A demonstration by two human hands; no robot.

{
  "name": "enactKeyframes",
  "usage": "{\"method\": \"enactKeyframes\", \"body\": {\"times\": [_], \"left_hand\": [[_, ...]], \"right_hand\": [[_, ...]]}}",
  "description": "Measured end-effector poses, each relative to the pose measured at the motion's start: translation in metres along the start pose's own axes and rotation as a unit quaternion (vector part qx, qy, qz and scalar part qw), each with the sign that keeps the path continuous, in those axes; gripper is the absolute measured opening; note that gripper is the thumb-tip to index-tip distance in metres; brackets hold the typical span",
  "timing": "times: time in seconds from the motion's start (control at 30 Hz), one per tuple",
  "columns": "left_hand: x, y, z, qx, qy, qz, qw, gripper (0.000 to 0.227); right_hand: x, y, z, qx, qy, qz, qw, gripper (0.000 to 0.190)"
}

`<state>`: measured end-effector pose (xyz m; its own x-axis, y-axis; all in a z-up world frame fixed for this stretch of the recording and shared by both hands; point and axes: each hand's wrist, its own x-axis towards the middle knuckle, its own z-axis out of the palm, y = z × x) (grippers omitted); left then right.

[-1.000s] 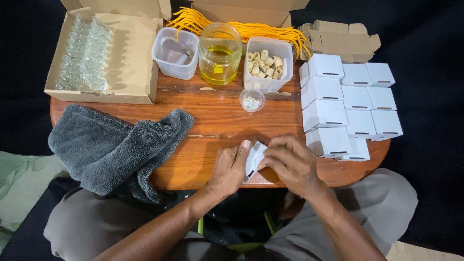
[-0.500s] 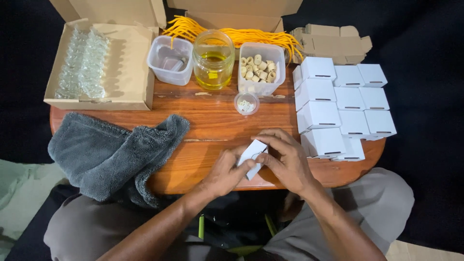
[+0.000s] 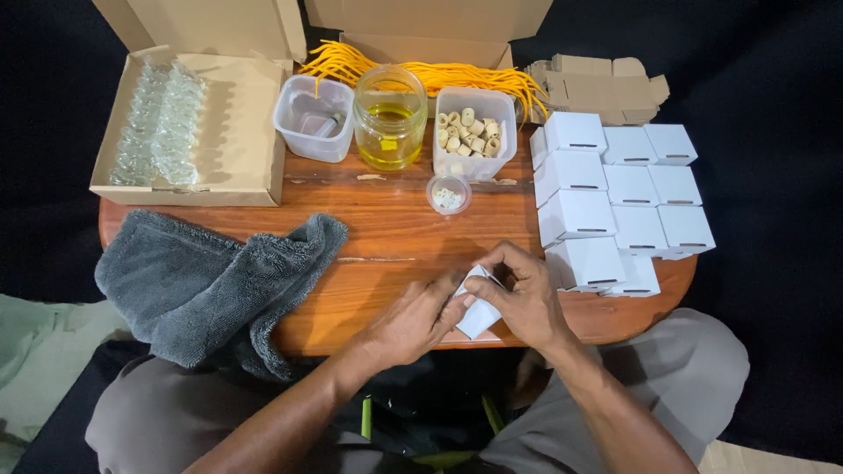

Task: The person assembles a small cable by threading a yellow cord through two wooden beads and securing the ends with yellow tape. The person then folds a small cardboard box, places the assembled cable inside, and closes the box.

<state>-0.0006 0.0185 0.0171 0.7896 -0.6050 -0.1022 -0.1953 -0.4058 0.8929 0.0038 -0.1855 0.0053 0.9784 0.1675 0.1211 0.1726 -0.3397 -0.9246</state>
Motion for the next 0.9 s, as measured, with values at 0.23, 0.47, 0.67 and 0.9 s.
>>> {"method": "enactKeyframes", "body": {"times": [0.23, 0.47, 0.67, 0.9], "left_hand": [[0.013, -0.028, 0.018, -0.157, 0.101, -0.009, 0.982, 0.037], [0.008, 0.005, 0.003, -0.213, 0.116, -0.098, 0.965, 0.048], [0.017, -0.03, 0.02, -0.201, 0.144, -0.106, 0.963, 0.051], [0.011, -0.006, 0.013, -0.238, 0.141, -0.127, 0.953, 0.049]], "right_hand": [[0.003, -0.018, 0.0, -0.016, -0.002, -0.057, 0.998, 0.064], [0.002, -0.027, 0.003, -0.144, -0.075, -0.13, 0.978, 0.086], [0.002, -0.037, 0.004, -0.178, -0.083, -0.156, 0.968, 0.087], [0.001, -0.011, 0.002, -0.199, -0.091, -0.171, 0.961, 0.084]]}}
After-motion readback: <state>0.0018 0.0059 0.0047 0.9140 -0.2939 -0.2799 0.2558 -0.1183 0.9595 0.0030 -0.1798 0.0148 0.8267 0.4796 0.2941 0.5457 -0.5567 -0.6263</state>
